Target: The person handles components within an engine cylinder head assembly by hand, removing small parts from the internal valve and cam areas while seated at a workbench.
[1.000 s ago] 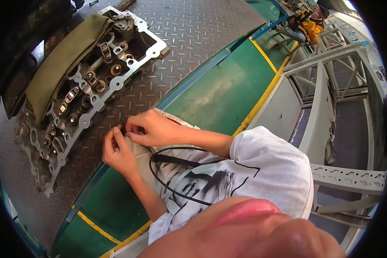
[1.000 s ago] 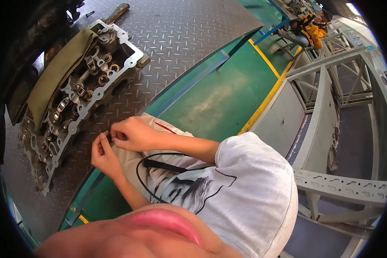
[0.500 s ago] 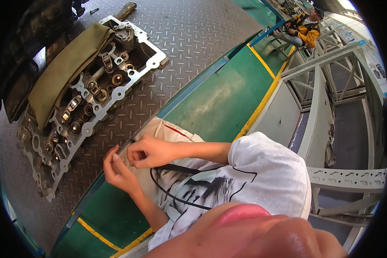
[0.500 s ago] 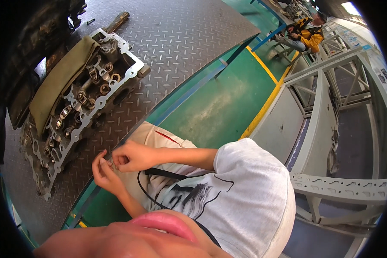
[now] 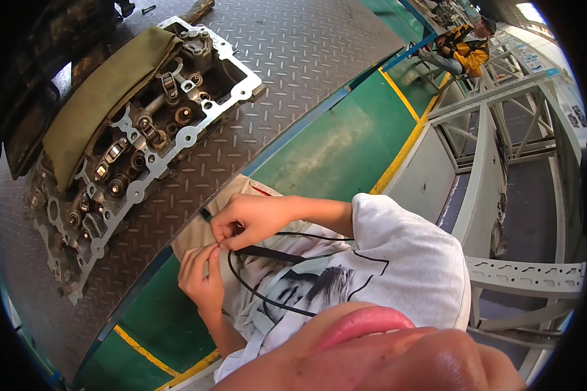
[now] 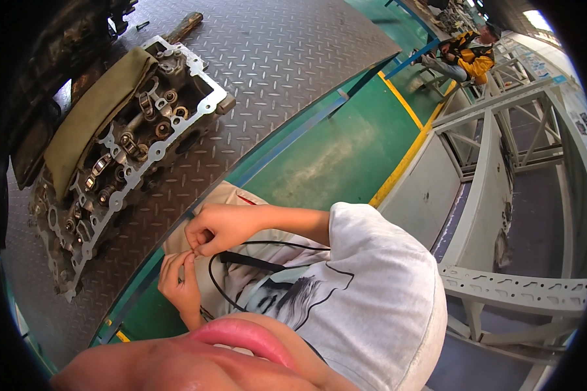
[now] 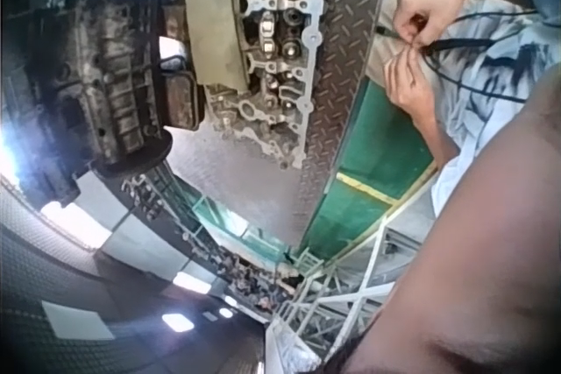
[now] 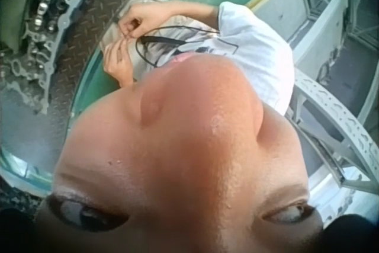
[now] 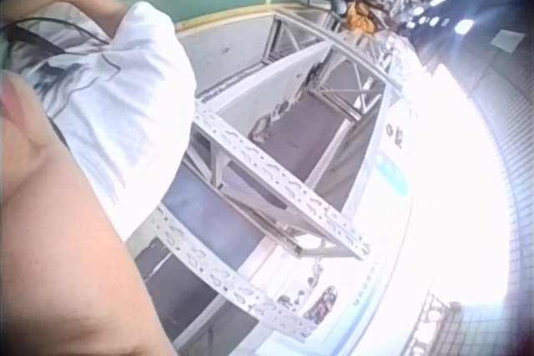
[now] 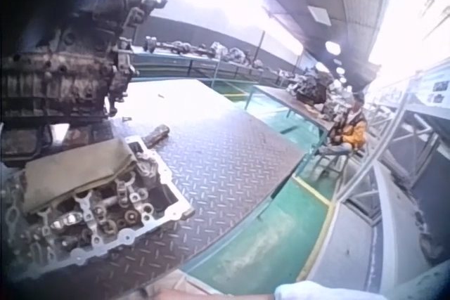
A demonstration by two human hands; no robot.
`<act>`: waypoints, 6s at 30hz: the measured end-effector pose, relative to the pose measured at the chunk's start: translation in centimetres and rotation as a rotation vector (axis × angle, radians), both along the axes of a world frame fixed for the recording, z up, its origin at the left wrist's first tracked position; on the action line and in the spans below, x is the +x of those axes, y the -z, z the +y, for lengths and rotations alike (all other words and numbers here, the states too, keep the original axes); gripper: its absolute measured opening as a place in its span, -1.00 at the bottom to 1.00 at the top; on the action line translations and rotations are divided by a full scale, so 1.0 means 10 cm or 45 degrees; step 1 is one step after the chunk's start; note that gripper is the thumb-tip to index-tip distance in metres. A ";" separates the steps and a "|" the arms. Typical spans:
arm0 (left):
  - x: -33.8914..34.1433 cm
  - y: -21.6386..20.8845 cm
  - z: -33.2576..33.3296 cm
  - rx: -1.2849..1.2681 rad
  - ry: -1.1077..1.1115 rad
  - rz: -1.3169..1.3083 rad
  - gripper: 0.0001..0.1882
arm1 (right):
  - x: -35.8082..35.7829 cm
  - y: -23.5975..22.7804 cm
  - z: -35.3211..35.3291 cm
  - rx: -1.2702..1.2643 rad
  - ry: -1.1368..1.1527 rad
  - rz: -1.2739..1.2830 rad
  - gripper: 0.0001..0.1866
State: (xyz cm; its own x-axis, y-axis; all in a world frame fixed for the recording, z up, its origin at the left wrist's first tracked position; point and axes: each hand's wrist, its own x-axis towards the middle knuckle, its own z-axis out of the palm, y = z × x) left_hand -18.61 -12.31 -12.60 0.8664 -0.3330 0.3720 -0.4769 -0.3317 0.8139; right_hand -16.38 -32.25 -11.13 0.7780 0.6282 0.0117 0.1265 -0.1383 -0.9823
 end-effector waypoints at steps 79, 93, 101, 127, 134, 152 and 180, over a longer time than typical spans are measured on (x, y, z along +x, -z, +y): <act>-1.14 -0.03 0.21 -1.433 -0.457 0.762 -0.89 | -1.37 0.13 0.57 0.028 0.248 0.378 -0.86; -1.10 -0.16 0.01 -1.410 -0.305 0.643 -0.86 | -1.48 -0.02 0.19 0.174 0.333 0.111 -0.81; -0.73 -0.30 -0.18 -1.425 -0.190 0.552 -0.84 | -1.15 -0.21 -0.06 0.283 0.580 -0.085 -0.83; -0.67 -0.15 -0.31 -1.279 -0.272 0.515 -0.87 | -1.00 -0.10 -0.33 0.300 0.784 -0.146 -0.81; -0.76 -0.11 -0.43 -1.117 -0.287 0.417 -0.89 | -0.89 0.00 -0.41 0.340 0.826 -0.122 -0.81; -0.89 -0.06 -0.79 -0.622 -0.158 0.199 -0.90 | -0.91 -0.32 -0.74 0.339 0.885 -0.299 -0.83; -0.98 -0.11 -0.84 -0.321 0.153 0.308 -0.86 | -0.82 -0.32 -0.71 0.349 0.754 -0.283 -0.81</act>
